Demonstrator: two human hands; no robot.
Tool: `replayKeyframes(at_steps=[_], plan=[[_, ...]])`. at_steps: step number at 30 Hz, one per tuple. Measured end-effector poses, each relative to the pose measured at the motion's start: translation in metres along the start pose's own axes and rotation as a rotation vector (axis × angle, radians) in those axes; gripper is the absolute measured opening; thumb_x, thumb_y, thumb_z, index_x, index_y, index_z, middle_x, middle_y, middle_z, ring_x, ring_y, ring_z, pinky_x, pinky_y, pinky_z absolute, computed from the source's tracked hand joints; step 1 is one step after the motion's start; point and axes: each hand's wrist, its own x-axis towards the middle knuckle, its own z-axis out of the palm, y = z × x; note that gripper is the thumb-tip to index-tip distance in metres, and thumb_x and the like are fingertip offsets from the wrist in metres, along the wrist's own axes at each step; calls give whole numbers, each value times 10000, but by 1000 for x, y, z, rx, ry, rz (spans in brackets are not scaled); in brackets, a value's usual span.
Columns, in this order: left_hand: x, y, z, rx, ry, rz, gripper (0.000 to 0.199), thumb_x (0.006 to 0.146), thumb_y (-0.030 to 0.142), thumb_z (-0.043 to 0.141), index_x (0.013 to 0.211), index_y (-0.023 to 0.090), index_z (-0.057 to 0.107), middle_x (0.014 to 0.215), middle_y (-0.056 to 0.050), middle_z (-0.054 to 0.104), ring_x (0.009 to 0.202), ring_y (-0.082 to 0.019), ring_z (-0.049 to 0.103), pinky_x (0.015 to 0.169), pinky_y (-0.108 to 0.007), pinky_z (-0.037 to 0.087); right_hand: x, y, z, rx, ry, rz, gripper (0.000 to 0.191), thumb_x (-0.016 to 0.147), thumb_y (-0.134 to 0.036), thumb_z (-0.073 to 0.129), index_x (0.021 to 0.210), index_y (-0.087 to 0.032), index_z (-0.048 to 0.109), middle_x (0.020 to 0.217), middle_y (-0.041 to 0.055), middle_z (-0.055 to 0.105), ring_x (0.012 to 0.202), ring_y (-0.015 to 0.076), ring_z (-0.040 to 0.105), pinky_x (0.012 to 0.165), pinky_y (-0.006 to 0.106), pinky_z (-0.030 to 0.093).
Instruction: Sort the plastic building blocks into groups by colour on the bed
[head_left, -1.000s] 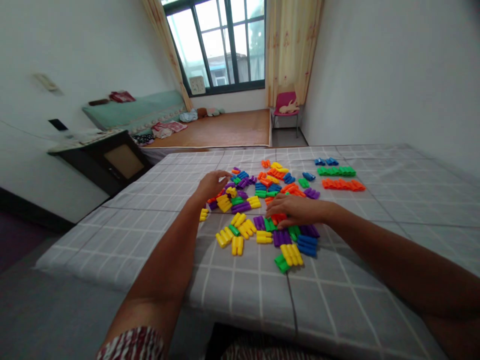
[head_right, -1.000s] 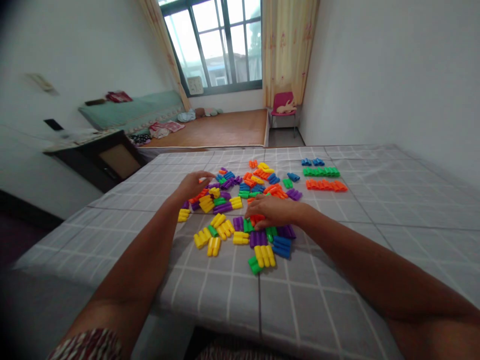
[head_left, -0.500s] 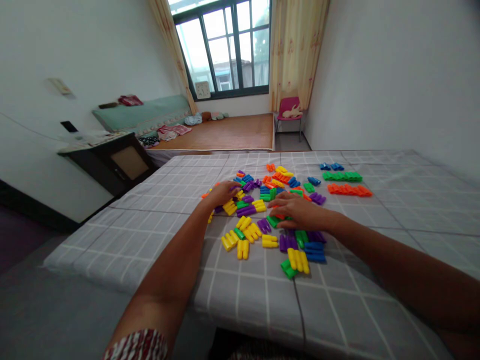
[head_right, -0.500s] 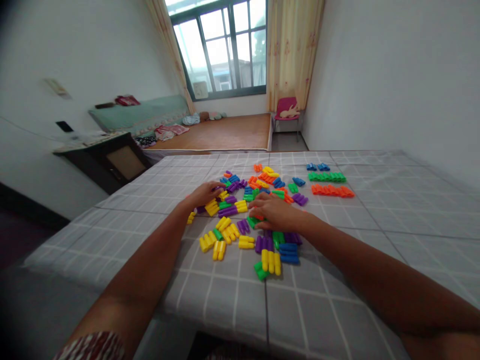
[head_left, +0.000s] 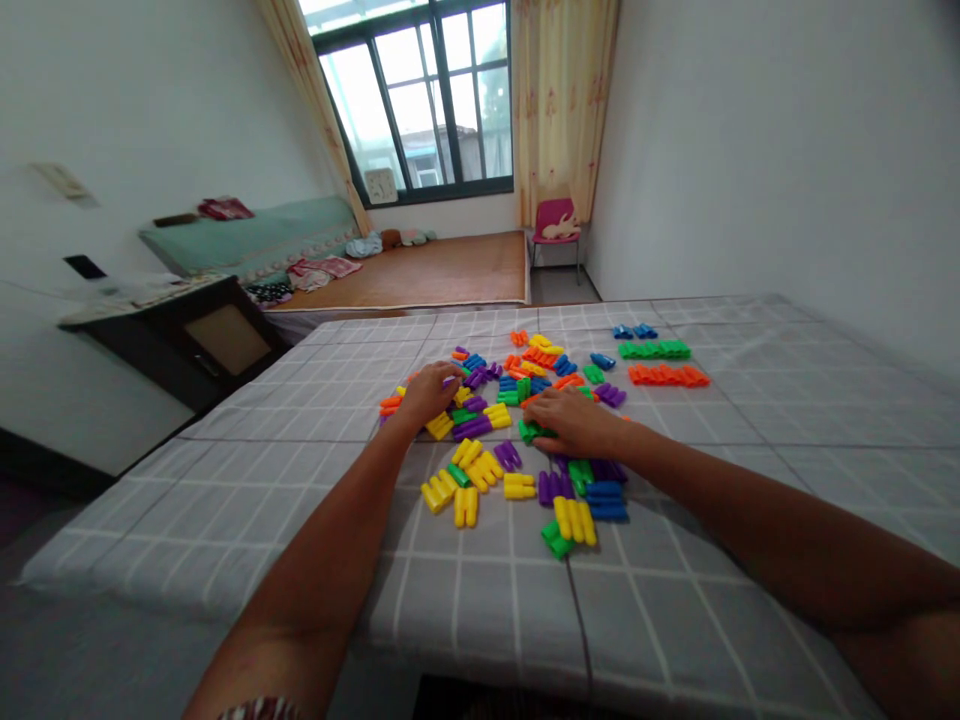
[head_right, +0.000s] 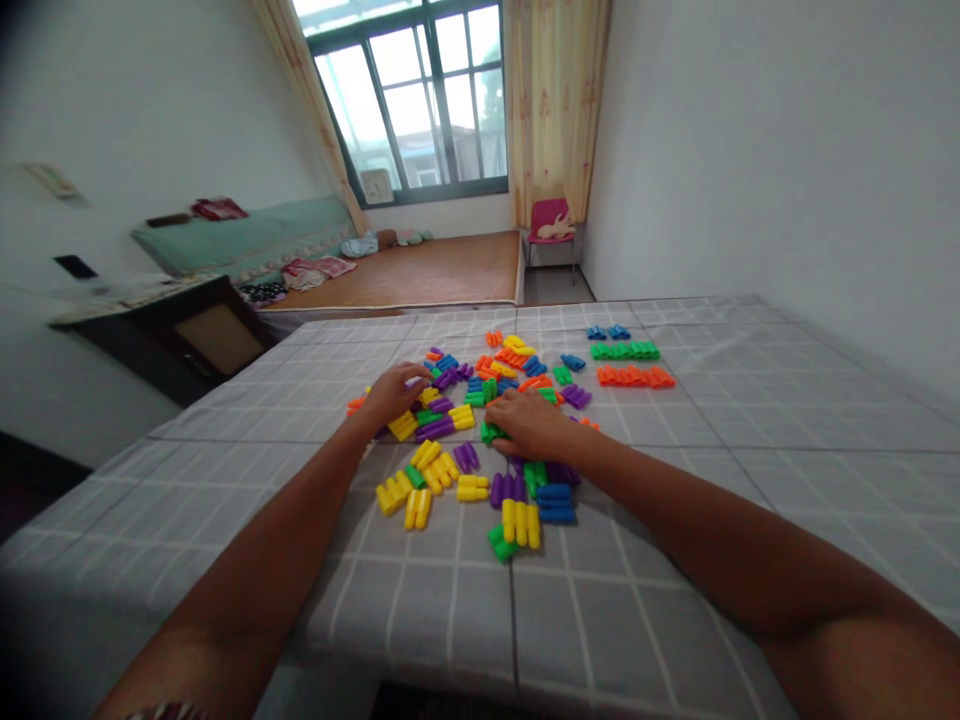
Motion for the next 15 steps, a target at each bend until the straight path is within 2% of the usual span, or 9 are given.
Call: replayKeyframes(at_steps=[4, 7, 11, 13, 15], plan=[[-1, 16, -3, -92, 46, 90, 245, 867, 240, 496, 1000, 198, 698, 1082, -71, 691, 1057, -215, 605, 976, -366, 449, 2, 6, 2, 137, 171, 10, 220, 842, -247, 558, 1009, -157, 671, 971, 113, 678, 973, 237, 581, 857, 363, 409], [-3, 38, -7, -263, 3, 153, 250, 885, 287, 503, 1004, 191, 700, 1041, -65, 703, 1002, -208, 628, 926, -343, 474, 6, 11, 3, 364, 302, 79, 248, 852, -223, 513, 1026, -155, 675, 972, 97, 681, 921, 215, 596, 834, 352, 440], [-5, 68, -3, -602, -181, 185, 323, 910, 390, 502, 1055, 166, 684, 984, -57, 705, 886, -181, 642, 802, -288, 500, 11, 19, 3, 755, 313, 188, 268, 882, -290, 484, 1017, -147, 667, 853, 50, 667, 730, 165, 600, 683, 306, 484], [-6, 76, 5, -759, -239, 174, 369, 875, 419, 565, 1112, 151, 653, 968, -55, 694, 840, -167, 633, 756, -269, 499, 12, 22, 7, 916, 312, 209, 287, 884, -318, 502, 1069, -152, 646, 855, 43, 668, 735, 161, 614, 675, 300, 505], [-5, 80, 12, -888, -244, 126, 420, 841, 435, 613, 1140, 140, 629, 955, -57, 683, 809, -157, 624, 732, -264, 495, 11, 24, 9, 997, 320, 205, 335, 881, -318, 524, 1174, -175, 600, 913, 49, 674, 771, 163, 634, 699, 310, 528]])
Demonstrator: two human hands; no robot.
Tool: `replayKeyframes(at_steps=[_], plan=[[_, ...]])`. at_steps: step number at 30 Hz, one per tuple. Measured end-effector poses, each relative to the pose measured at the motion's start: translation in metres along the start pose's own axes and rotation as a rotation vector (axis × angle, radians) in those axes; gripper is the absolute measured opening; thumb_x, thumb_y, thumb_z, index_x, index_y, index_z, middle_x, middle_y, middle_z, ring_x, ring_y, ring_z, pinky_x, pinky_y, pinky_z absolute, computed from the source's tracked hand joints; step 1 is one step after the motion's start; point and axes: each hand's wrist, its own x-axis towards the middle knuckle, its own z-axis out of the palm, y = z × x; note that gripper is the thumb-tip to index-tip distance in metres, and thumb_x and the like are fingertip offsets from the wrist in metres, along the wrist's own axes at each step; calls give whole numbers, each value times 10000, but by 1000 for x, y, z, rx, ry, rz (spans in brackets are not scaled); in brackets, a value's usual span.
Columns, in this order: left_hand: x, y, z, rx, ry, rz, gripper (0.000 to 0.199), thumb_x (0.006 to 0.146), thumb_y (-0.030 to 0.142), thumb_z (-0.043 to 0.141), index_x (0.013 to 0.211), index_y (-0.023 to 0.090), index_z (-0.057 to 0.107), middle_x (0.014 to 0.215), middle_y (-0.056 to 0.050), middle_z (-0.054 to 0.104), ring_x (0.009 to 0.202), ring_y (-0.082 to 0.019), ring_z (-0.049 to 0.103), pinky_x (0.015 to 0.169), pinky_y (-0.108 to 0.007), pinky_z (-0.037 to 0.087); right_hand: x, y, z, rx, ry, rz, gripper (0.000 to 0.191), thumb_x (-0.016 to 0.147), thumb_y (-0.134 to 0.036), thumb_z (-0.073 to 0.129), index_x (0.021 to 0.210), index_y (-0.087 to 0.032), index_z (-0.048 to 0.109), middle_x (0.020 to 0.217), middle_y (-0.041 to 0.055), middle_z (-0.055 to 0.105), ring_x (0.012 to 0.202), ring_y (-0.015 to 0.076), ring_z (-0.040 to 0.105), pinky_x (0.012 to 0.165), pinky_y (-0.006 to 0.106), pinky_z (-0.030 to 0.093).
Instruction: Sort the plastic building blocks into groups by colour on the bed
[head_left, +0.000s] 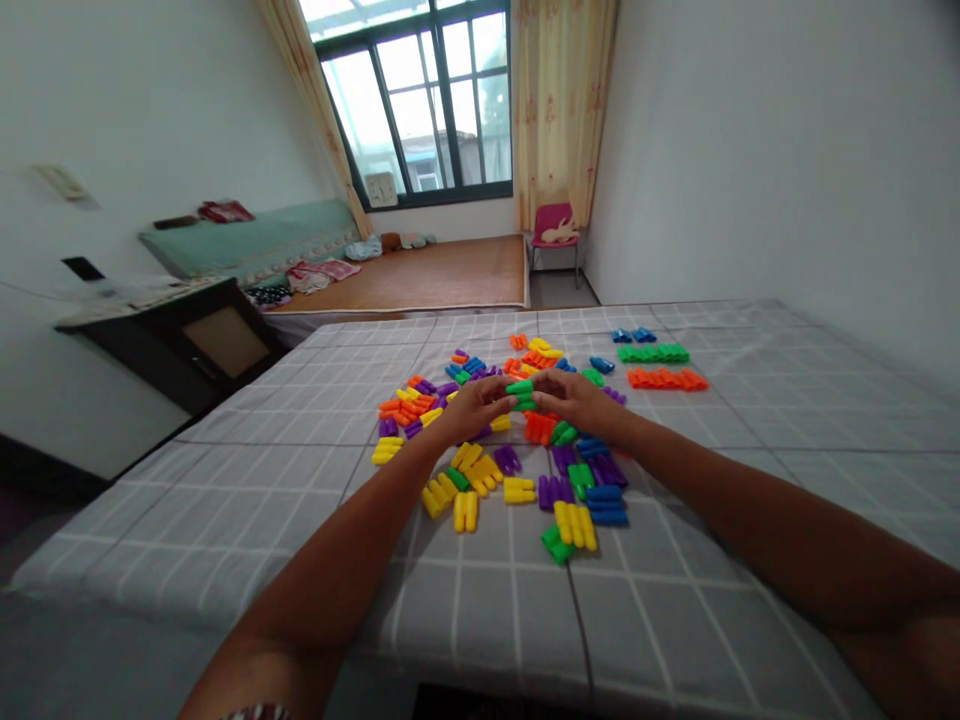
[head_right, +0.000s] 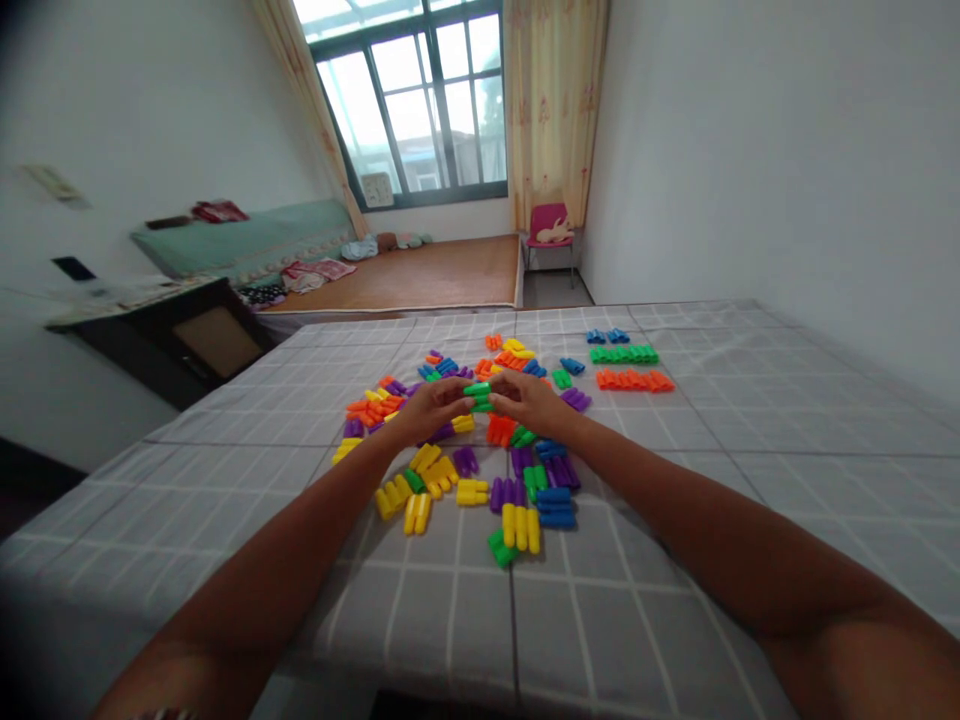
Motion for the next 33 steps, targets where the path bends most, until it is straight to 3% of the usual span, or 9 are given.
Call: replayKeyframes(at_steps=[4, 8, 13, 18, 20, 23, 28, 30, 33], plan=[[2, -3, 4, -86, -32, -34, 412, 842, 434, 605, 1115, 127, 635, 950, -66, 664, 799, -152, 605, 723, -267, 491, -2, -3, -3, -213, 16, -179, 497, 835, -269, 611, 1321, -230, 519, 1213, 103, 605, 1038, 223, 607, 894, 420, 506], [1, 2, 4, -56, -62, -47, 459, 804, 406, 651, 1174, 138, 609, 905, -53, 651, 795, -159, 599, 699, -262, 483, -2, -10, -9, -407, -127, -406, 514, 825, -151, 605, 1328, -225, 528, 1389, 122, 490, 1311, 252, 422, 1085, 466, 347], [0, 6, 7, -113, -49, -142, 641, 754, 409, 702, 1316, 173, 504, 803, -22, 639, 722, -156, 606, 619, -246, 472, -1, -12, -10, -465, -209, -399, 502, 821, -172, 648, 1309, -204, 532, 1279, 133, 577, 1221, 242, 506, 1016, 424, 413], [0, 14, 6, -154, -3, -202, 644, 775, 456, 674, 1323, 170, 490, 900, -45, 656, 781, -169, 624, 627, -248, 484, 5, -8, -22, -516, -197, -354, 476, 790, -249, 710, 1245, -194, 583, 1182, 112, 636, 1063, 225, 600, 909, 366, 481], [-1, 15, 3, -133, 49, -218, 619, 791, 479, 650, 1308, 174, 503, 996, -68, 657, 818, -172, 632, 634, -247, 491, 9, 1, -45, -552, -84, -295, 481, 764, -273, 734, 1222, -204, 604, 1159, 101, 653, 968, 212, 631, 862, 357, 502], [-2, 10, -7, -94, 122, -221, 589, 785, 487, 654, 1272, 175, 541, 1079, -91, 657, 851, -181, 637, 649, -255, 500, 8, 26, -107, -644, 226, -136, 468, 750, -296, 729, 1196, -205, 622, 1148, 99, 664, 880, 200, 649, 822, 358, 516], [-3, -3, -24, -89, 185, -233, 562, 765, 511, 669, 1206, 169, 602, 1097, -109, 674, 904, -212, 645, 701, -297, 525, -43, 91, -223, -842, 638, 301, 445, 745, -338, 668, 1159, -178, 636, 1118, 94, 685, 849, 204, 657, 780, 335, 513], [-3, -8, -28, -85, 209, -248, 587, 742, 535, 683, 1190, 163, 611, 1095, -117, 679, 925, -228, 649, 700, -304, 531, -70, 118, -248, -889, 681, 497, 450, 733, -343, 652, 1143, -160, 645, 1084, 101, 700, 840, 215, 660, 761, 331, 512], [-3, -13, -30, -67, 222, -260, 599, 739, 548, 678, 1185, 155, 607, 1090, -120, 684, 923, -229, 653, 705, -312, 537, -97, 148, -258, -937, 621, 641, 477, 743, -332, 618, 1182, -146, 638, 1147, 121, 685, 948, 240, 653, 811, 333, 503]])
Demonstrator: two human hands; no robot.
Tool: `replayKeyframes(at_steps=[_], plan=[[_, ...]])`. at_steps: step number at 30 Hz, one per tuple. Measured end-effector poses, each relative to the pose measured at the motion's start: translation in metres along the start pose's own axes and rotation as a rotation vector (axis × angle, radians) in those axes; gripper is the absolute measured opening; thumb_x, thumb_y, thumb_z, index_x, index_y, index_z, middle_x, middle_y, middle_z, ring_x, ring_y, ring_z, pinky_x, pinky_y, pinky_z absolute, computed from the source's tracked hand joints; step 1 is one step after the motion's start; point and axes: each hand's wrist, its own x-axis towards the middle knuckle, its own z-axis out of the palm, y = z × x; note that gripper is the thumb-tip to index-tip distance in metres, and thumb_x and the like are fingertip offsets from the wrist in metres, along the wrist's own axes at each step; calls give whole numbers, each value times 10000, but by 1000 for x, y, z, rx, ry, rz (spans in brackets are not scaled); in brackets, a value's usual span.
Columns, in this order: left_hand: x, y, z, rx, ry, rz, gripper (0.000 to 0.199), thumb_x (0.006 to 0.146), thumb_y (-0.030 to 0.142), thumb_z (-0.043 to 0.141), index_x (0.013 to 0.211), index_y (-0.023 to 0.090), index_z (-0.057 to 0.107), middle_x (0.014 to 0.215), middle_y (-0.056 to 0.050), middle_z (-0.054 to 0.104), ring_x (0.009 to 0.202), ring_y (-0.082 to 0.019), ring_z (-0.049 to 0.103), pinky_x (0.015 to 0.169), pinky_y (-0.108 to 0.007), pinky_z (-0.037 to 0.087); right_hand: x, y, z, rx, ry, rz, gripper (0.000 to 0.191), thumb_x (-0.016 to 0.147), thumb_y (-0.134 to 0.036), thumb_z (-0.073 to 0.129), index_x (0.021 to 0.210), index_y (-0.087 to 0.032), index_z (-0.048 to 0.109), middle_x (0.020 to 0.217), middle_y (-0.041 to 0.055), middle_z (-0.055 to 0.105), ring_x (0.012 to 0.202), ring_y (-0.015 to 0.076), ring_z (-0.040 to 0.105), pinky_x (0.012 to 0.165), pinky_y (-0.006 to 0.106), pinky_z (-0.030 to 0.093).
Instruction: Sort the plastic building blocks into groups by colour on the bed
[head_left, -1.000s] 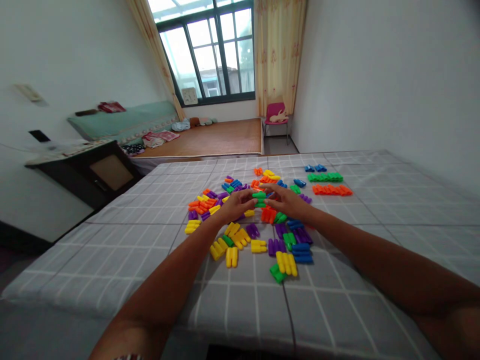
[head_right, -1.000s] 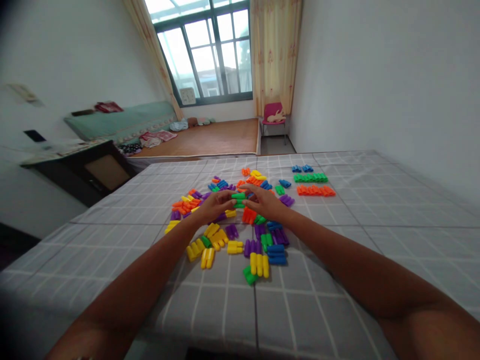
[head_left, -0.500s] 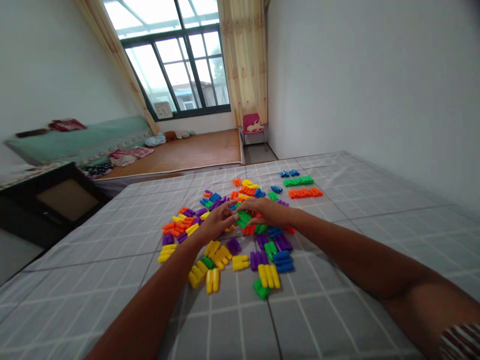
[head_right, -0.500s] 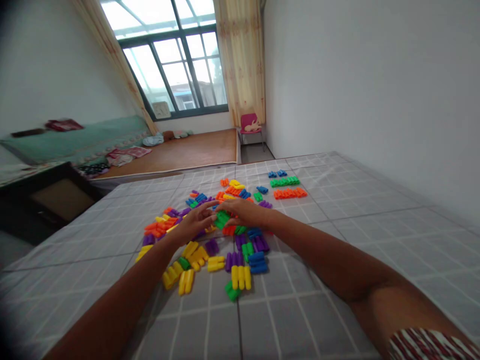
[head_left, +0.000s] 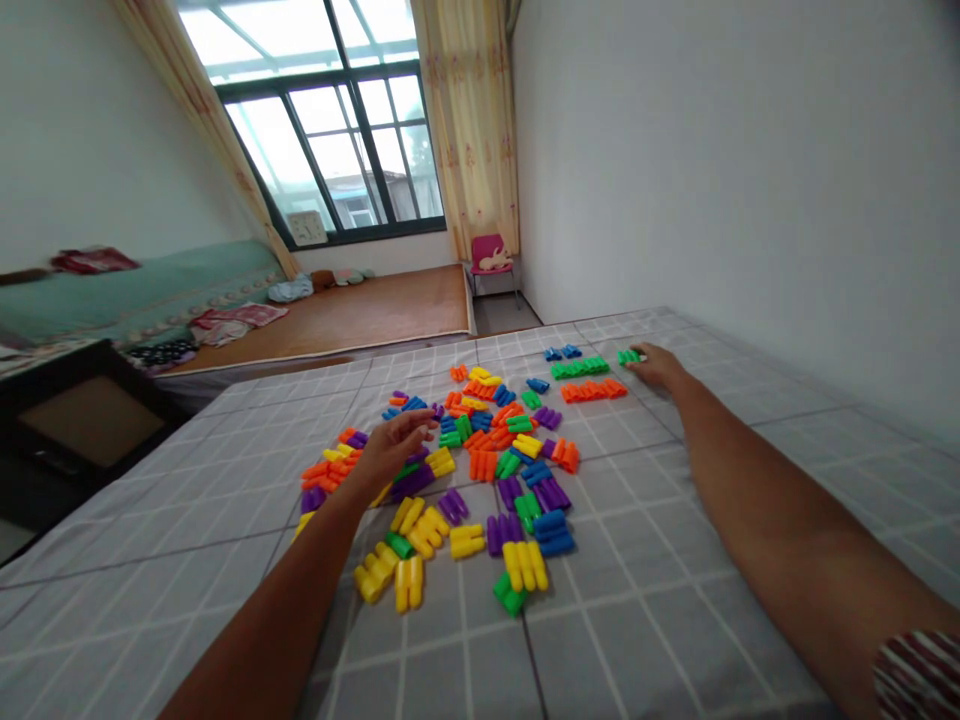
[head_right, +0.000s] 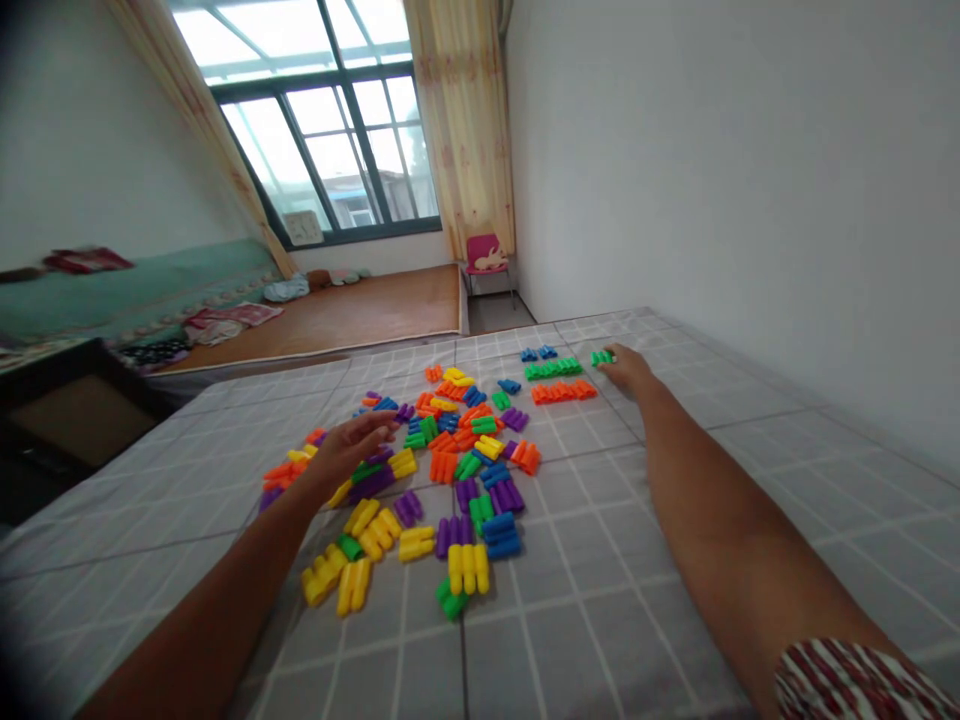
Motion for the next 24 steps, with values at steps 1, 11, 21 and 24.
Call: replayKeyframes(at_steps=[1, 11, 21, 24], plan=[[0, -1, 0, 9, -1, 1, 594, 745, 547, 672, 1185, 153, 606, 1089, -119, 684, 917, -224, 654, 709, -315, 538, -1, 5, 5, -22, -23, -13, 494, 753, -325, 606, 1211, -142, 627, 1194, 131, 667, 1014, 249, 639, 848, 334, 495], [-3, 0, 4, 104, -36, 49, 541, 772, 542, 643, 1139, 145, 630, 1059, -111, 689, 880, -204, 659, 724, -316, 542, 5, -6, 22, -127, -191, -197, 555, 837, -241, 503, 1375, -106, 513, 1400, 161, 513, 1274, 282, 498, 1079, 402, 349], [-2, -1, -8, 443, 62, 234, 413, 873, 464, 522, 1122, 165, 661, 1076, -112, 700, 1010, -247, 636, 895, -399, 501, 2, -24, 5, -165, -76, -157, 568, 780, -237, 510, 1342, -158, 543, 1351, 133, 570, 1248, 301, 508, 1067, 492, 325], [-5, -3, -5, 631, -28, 377, 344, 889, 407, 515, 1111, 202, 679, 1192, -103, 656, 1148, -241, 569, 1030, -412, 412, 2, -60, -7, -64, 96, -220, 513, 791, -187, 463, 1285, -129, 584, 1287, 152, 610, 1165, 295, 566, 1035, 474, 361]])
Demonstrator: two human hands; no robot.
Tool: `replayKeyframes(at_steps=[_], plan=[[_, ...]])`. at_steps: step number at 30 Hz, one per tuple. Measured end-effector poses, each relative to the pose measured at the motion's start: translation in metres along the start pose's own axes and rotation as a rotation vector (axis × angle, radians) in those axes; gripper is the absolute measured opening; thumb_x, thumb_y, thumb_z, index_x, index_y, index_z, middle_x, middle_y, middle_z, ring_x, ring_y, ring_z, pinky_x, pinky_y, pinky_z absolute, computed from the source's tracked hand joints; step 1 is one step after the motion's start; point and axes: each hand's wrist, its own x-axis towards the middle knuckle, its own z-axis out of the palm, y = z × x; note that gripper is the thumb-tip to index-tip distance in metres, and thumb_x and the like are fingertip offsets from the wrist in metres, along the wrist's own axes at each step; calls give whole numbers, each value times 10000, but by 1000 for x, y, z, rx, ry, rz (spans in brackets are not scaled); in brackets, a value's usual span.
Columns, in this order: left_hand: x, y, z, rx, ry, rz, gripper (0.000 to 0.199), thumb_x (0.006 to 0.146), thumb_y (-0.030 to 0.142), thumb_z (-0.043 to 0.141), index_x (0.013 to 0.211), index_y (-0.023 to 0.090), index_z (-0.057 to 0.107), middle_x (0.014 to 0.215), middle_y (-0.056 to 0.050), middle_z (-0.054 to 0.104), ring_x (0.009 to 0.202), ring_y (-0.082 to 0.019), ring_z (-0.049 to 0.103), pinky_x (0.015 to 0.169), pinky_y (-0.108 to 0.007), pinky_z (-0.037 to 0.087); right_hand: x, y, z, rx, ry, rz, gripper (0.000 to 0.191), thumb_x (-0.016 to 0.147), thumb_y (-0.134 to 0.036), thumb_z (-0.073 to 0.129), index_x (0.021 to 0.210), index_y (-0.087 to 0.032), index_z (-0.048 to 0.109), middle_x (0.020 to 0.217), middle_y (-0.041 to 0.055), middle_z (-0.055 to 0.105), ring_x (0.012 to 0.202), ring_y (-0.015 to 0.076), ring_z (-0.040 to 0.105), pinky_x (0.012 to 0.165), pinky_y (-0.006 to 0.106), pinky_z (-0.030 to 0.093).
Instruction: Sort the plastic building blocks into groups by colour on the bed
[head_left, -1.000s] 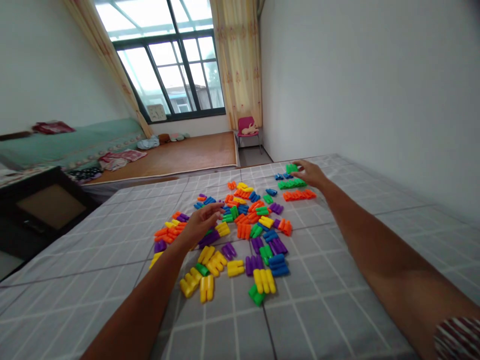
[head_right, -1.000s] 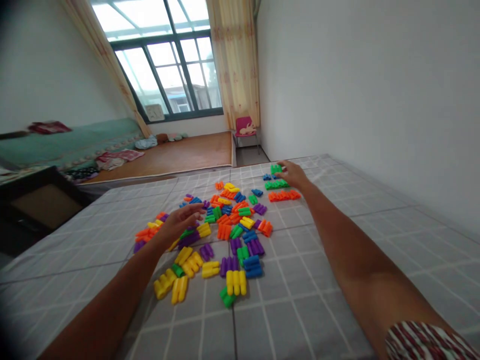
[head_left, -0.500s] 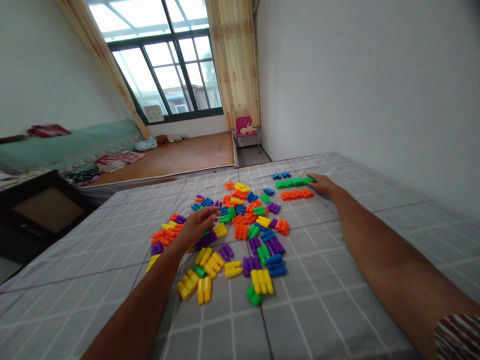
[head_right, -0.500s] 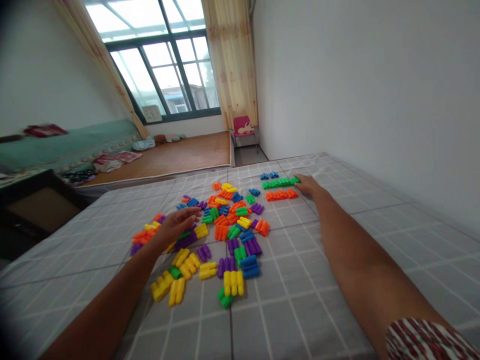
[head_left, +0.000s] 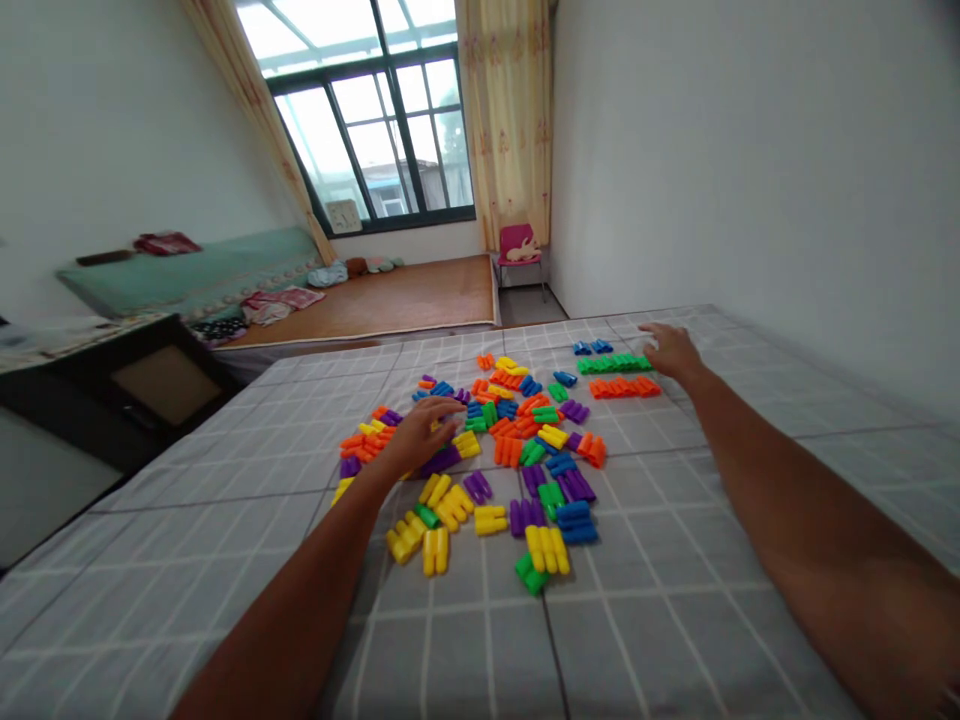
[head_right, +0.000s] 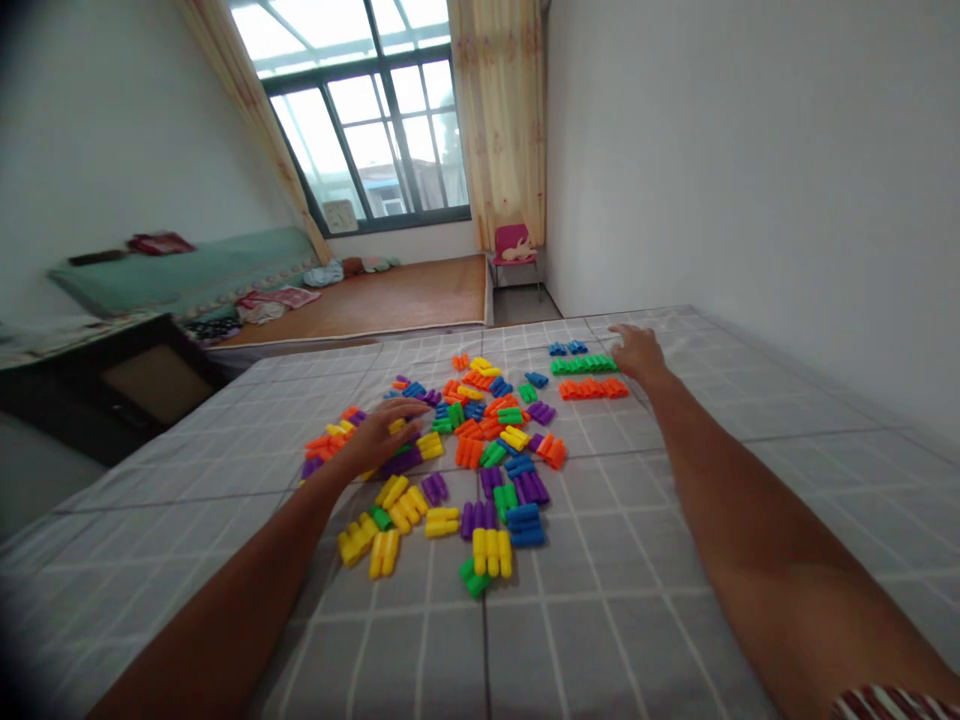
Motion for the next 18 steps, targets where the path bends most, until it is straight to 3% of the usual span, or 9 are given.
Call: replayKeyframes(at_steps=[3, 6, 9, 13, 16, 18], plan=[[-4, 0, 5, 139, -155, 61, 379, 865, 415, 559, 1183, 229, 650, 1277, -100, 610, 1204, -245, 529, 1050, -405, 385, -3, -55, -13, 197, -64, -179, 412, 853, -254, 446, 1204, -159, 640, 1174, 111, 677, 997, 245, 642, 921, 373, 456], [-5, 0, 6, 253, -242, 17, 382, 874, 423, 544, 1188, 230, 645, 1209, -97, 649, 1118, -239, 575, 982, -373, 420, -21, -113, -21, 368, -357, -495, 352, 889, -356, 468, 1116, -203, 688, 1062, 59, 719, 934, 207, 657, 838, 311, 483], [-4, 0, 2, 308, -237, -21, 367, 870, 437, 541, 1125, 210, 676, 1083, -97, 693, 994, -236, 614, 882, -334, 450, -44, -154, -22, 392, -524, -643, 329, 872, -411, 529, 1060, -215, 716, 989, 60, 726, 851, 194, 661, 769, 299, 486], [-3, -4, -1, 345, -228, -95, 299, 870, 375, 524, 1024, 210, 719, 944, -84, 720, 859, -224, 637, 770, -298, 452, -63, -178, -20, 476, -594, -729, 385, 770, -456, 671, 1063, -211, 716, 950, 69, 704, 771, 173, 640, 678, 275, 479], [-3, -9, -1, 368, -211, -132, 288, 887, 333, 482, 994, 218, 724, 959, -80, 723, 874, -221, 643, 757, -287, 445, -67, -180, -21, 561, -631, -707, 411, 762, -482, 675, 1065, -207, 712, 947, 62, 705, 792, 170, 640, 677, 264, 477], [-4, -11, -1, 377, -198, -151, 294, 897, 340, 468, 1000, 224, 718, 996, -75, 721, 910, -219, 642, 770, -283, 441, -66, -178, -22, 600, -726, -692, 403, 785, -501, 642, 1044, -202, 717, 931, 48, 713, 783, 163, 644, 663, 249, 474]])
